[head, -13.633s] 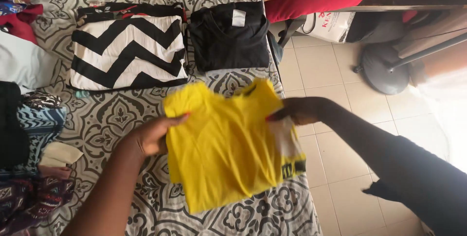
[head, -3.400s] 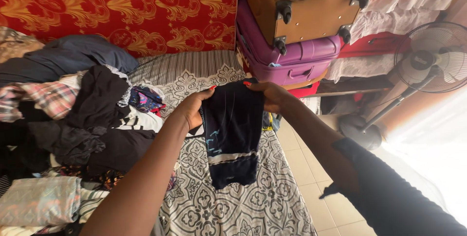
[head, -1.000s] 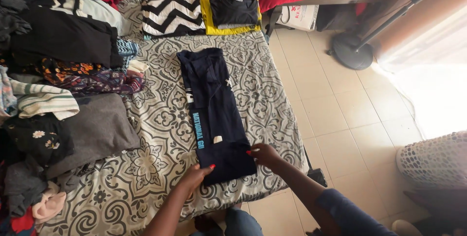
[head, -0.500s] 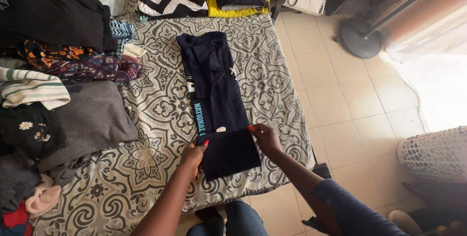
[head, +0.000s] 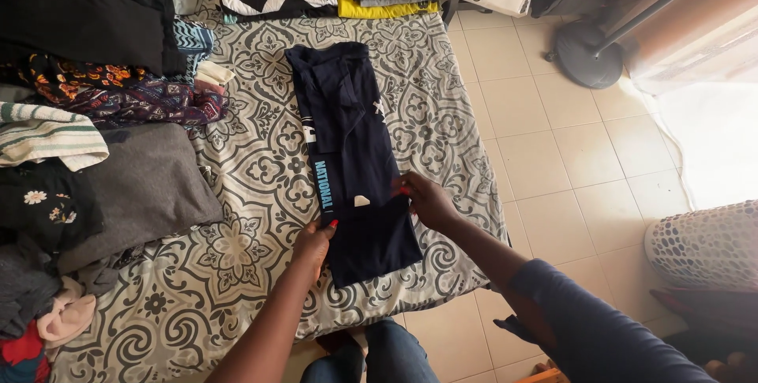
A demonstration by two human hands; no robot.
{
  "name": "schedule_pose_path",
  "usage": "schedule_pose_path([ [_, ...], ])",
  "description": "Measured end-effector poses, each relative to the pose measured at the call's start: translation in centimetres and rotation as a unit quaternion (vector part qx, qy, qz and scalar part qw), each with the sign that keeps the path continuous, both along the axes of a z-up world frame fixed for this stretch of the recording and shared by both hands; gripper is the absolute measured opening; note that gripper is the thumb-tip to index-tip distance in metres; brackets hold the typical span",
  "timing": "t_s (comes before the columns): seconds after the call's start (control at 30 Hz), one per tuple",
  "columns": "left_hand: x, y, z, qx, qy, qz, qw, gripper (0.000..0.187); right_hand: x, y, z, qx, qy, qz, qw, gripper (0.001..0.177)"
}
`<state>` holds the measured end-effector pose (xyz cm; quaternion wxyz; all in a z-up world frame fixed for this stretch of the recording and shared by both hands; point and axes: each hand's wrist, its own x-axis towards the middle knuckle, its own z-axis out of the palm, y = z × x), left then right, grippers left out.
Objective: Folding various items of clothing on a bed.
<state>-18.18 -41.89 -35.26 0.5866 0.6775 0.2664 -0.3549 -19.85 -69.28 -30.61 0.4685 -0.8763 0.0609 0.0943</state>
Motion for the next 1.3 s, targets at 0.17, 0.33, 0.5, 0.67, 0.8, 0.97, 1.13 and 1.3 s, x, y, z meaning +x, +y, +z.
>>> schedule_pose_path([
  [0.17,-0.9,-2.6,5.2,0.230,-0.208,-0.028,0.950,0.043,-0.3,-0.9,-2.1,0.080,0.093,-0.179,0.976,0.027],
  [0.33,0.4,-6.5,4.3,0.283,-0.483,-0.130,0.818,0.042,-3.2,-2.2,-5.9,0.182,0.287,-0.221,0.914,0.031],
  [0.5,2.8,-10.7,4.9,0.089,-0.509,-0.419,0.746,0.063,-4.6,-2.0,-5.7,0.277,0.211,-0.118,0.930,0.031],
  [0.67,4.3,-12.1,9.1,0.136,-0.370,-0.601,0.695,0.063,-4.9,-2.5,-6.4,0.272,0.180,-0.124,0.937,0.034],
  [0.8,6.0,-12.1,7.9,0.210,-0.317,-0.674,0.633,0.060,-5.3,-2.1,-5.6,0.355,0.067,-0.120,0.925,0.037],
  [0.97,7.0,-11.6,8.6,0.242,-0.346,-0.668,0.613,0.057,-5.5,-2.0,-3.5,0.266,0.101,-0.115,0.952,0.031],
  [1.13,8.3,-10.8,4.0,0.168,-0.282,-0.594,0.734,0.062,-5.3,-2.9,-4.2,0.214,0.169,-0.112,0.956,0.026],
  [1.3,6.8,-10.9,7.3,0.192,-0.309,-0.559,0.745,0.052,-4.9,-2.5,-3.7,0.240,0.173,-0.104,0.949,0.032],
])
